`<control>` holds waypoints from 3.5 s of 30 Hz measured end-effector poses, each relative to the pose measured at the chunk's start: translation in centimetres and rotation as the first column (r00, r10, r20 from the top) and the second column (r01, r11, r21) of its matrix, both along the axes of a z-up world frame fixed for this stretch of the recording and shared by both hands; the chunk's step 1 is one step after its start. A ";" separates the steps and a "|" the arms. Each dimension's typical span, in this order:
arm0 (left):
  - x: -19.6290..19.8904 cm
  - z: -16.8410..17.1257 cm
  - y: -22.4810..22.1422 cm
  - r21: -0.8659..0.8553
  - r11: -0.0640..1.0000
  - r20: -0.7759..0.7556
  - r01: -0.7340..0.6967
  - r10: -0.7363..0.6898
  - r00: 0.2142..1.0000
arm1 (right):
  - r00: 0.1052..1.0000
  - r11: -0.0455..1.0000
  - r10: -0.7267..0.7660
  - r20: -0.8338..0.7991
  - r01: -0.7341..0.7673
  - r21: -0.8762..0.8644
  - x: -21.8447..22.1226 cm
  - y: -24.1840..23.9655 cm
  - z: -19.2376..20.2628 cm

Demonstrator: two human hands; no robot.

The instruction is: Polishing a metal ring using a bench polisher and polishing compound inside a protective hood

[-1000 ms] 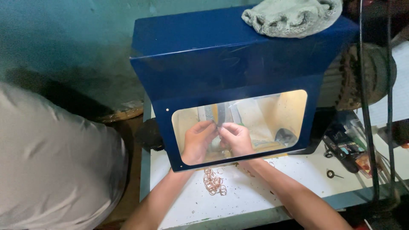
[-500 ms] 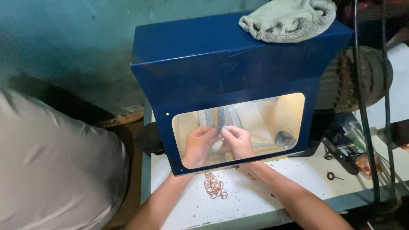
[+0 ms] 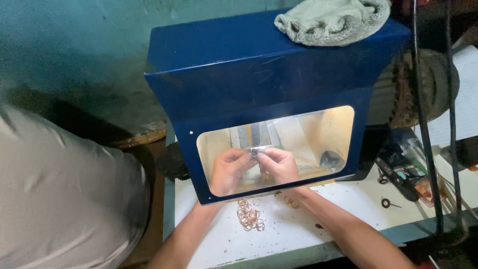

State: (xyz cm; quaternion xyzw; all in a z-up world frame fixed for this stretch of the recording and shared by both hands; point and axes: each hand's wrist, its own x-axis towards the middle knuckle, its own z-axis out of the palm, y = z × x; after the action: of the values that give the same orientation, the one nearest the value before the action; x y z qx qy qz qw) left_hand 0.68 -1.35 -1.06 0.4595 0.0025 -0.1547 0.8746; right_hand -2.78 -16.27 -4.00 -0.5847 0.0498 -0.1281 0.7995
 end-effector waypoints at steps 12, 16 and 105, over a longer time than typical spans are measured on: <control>0.4 -0.2 0.2 0.052 0.998 0.004 -0.027 0.027 1.000 | 0.999 1.000 -0.022 0.043 0.022 -0.003 -0.9 1.6 3.8; -0.1 -0.1 0.5 0.051 0.999 0.047 -0.004 0.001 0.999 | 0.992 1.000 0.019 0.127 -0.015 -0.027 -1.2 1.1 2.7; 2.1 -1.6 0.4 0.055 0.999 0.045 0.001 -0.004 0.999 | 0.995 0.996 -0.080 -0.054 0.078 -0.039 -0.6 2.6 3.5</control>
State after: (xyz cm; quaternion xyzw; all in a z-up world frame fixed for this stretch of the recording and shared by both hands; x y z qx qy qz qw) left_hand 2.80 -0.92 -2.61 0.4866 -0.0136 -0.1452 0.8613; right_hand -3.36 -13.66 -0.53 -0.6003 0.0927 -0.1444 0.7811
